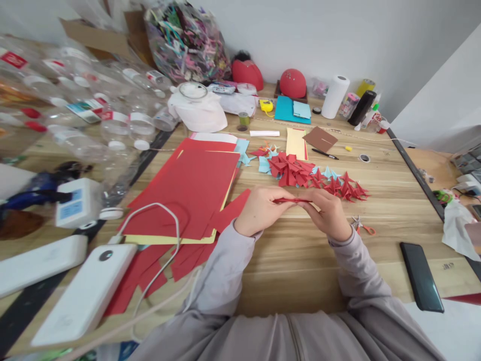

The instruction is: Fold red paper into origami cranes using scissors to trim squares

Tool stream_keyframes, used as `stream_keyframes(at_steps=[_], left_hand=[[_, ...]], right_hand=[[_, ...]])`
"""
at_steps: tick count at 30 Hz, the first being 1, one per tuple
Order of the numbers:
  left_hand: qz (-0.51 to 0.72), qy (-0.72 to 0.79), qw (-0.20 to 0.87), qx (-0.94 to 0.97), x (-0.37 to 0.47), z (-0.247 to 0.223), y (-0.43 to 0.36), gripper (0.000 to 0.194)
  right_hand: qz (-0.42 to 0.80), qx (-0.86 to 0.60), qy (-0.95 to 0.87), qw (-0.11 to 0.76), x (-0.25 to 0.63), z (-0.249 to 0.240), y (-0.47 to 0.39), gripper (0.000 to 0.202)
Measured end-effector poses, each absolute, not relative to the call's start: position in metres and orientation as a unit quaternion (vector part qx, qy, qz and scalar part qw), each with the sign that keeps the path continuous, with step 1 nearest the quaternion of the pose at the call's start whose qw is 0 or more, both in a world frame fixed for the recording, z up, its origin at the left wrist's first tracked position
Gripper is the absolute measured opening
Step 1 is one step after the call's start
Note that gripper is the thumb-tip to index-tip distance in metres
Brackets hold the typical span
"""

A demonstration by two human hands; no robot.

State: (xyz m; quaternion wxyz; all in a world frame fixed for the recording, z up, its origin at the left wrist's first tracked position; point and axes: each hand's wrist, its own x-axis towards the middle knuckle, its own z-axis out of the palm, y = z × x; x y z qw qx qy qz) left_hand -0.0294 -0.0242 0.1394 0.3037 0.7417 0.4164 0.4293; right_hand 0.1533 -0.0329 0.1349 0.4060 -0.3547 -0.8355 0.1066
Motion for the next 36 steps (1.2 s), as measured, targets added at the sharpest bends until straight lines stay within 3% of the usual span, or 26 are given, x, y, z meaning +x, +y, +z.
stream_keyframes(at_steps=[10, 20, 36], left_hand=[[0.430, 0.379, 0.276, 0.772, -0.0248, 0.1375, -0.0248, 0.010], [0.422, 0.418, 0.364, 0.717, -0.0271, 0.1458, -0.0260, 0.012], [0.418, 0.401, 0.549, 0.603, -0.0237, 0.1416, -0.0254, 0.017]], right_hand=[[0.071, -0.330, -0.853, 0.398, 0.1564, 0.1362, -0.0340, 0.011], [0.144, -0.381, -0.815, 0.411, 0.1547, 0.1342, -0.0326, 0.009], [0.115, -0.371, -0.834, 0.392, 0.1545, 0.1352, -0.0333, 0.014]])
